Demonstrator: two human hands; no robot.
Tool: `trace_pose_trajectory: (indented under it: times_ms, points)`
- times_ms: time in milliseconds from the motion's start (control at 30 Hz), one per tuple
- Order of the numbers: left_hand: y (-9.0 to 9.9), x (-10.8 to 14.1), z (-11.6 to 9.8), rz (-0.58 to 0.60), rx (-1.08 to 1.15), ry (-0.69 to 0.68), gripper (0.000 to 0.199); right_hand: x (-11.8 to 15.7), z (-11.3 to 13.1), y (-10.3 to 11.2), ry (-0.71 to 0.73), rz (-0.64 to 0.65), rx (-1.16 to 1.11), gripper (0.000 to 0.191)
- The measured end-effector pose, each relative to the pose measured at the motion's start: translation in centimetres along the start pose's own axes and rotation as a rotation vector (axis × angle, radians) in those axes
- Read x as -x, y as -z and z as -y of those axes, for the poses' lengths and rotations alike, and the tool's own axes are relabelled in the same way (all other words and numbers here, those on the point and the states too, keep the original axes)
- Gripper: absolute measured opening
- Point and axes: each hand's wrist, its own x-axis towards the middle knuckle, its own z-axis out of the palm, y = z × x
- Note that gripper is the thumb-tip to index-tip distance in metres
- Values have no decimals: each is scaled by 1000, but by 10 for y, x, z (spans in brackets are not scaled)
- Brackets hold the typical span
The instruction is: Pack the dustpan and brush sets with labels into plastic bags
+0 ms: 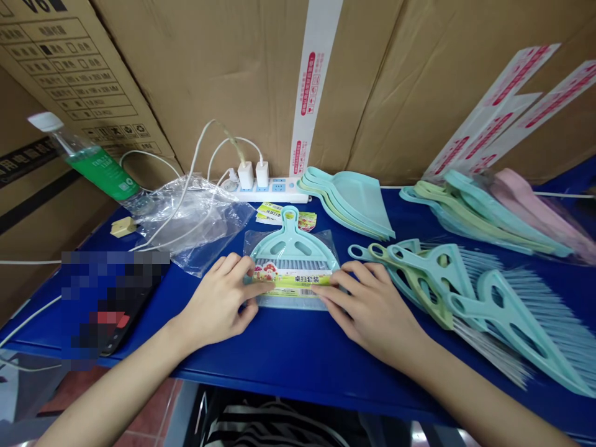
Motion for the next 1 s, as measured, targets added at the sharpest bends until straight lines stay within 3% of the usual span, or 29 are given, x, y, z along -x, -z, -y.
trace_pose_trajectory:
  times_ms: [300,667,1000]
  points:
    - [5,4,6,6,83,48,39,2,-4,6,-29,-56,59,30]
    - [13,5,17,10,5,54,35,4,-3,3,41,-28,201,26]
    - [5,4,11,-71,-11,62,24,4,2,5,10,-52,354,29]
